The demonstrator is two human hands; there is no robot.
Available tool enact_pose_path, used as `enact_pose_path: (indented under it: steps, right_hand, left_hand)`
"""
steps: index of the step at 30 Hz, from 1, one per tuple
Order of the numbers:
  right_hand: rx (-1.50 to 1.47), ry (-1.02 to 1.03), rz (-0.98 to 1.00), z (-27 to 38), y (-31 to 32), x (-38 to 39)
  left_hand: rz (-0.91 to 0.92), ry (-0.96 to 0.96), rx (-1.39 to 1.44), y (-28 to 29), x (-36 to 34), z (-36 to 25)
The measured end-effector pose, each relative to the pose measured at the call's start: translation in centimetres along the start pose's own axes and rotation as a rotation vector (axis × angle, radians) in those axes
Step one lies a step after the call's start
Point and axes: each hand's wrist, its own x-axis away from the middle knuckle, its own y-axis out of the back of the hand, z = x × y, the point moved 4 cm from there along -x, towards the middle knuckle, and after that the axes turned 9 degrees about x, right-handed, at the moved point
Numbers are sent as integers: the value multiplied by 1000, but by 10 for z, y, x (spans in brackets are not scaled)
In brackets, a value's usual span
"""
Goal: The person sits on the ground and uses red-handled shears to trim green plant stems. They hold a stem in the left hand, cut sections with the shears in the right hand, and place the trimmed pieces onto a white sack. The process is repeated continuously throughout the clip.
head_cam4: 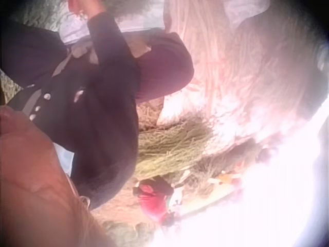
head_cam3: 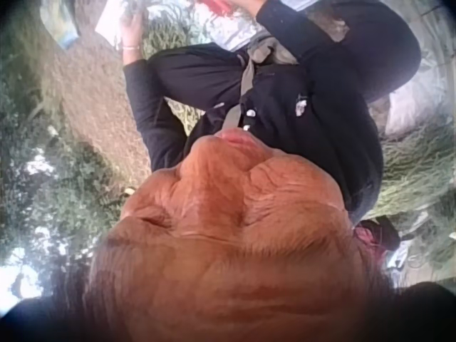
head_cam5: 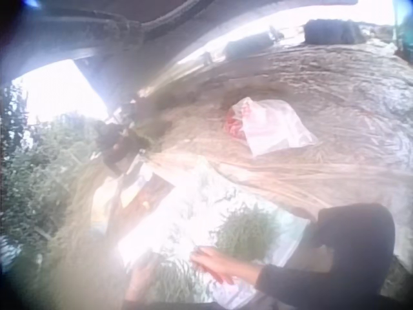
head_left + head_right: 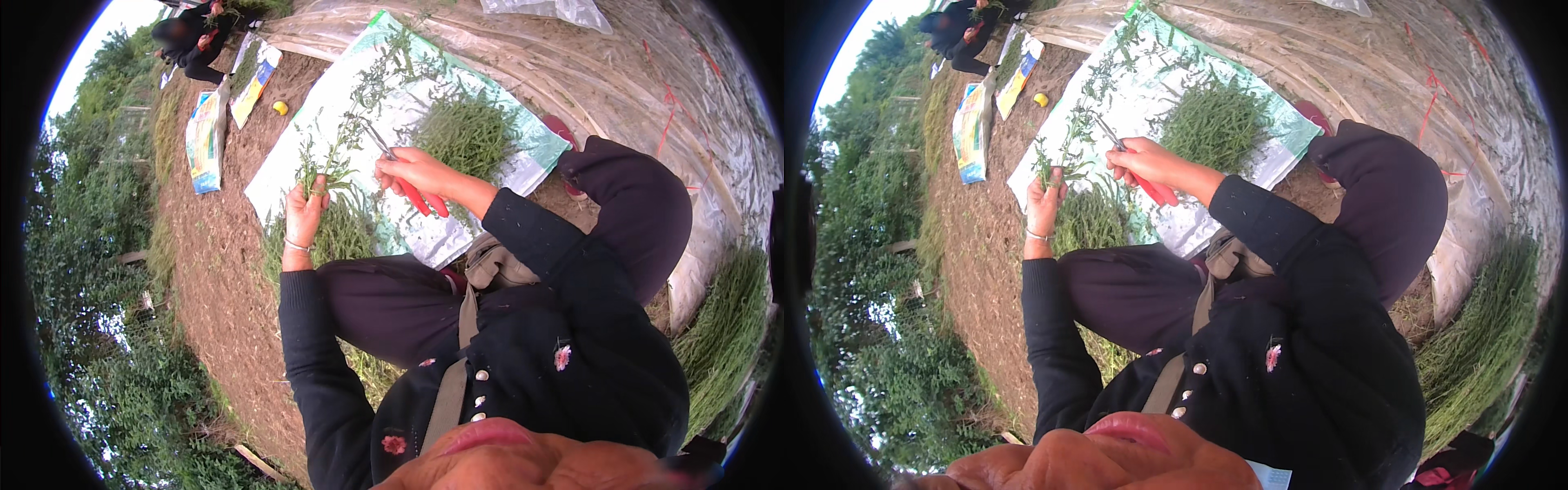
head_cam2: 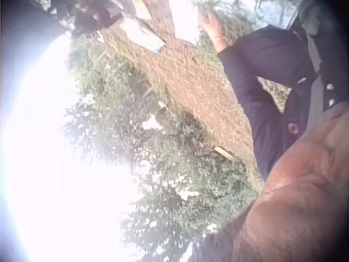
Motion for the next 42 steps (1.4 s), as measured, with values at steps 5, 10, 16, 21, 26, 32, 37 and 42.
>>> enact_pose_path:
  steps: [5, 10, 16, 21, 26, 32, 37, 42]
  right_hand:
    - [-12, -52, -112, -9, 7, -5]
    - [41, -16, -178, -25, 10, 2]
    - [155, 120, -263, -23, 21, 1]
    - [129, 104, -333, -14, 27, -10]
    - [-29, -13, -282, -10, 22, 1]
    - [-133, -75, -183, -10, 28, 8]
    - [-89, -59, -110, -9, 27, 3]
    - [3, -92, -38, -5, 15, 1]
  left_hand:
    - [-25, -23, 0, -7, -1, -5]
    - [-28, -63, -60, 0, -7, 0]
    - [-20, -191, -134, 9, -9, 11]
    - [10, -224, -133, 2, -8, 8]
    - [8, -186, -69, 15, 1, 18]
    - [-51, -71, 17, 42, 22, 25]
    - [-69, -39, -91, 45, 44, 19]
    - [-5, -4, -137, 57, 58, 33]
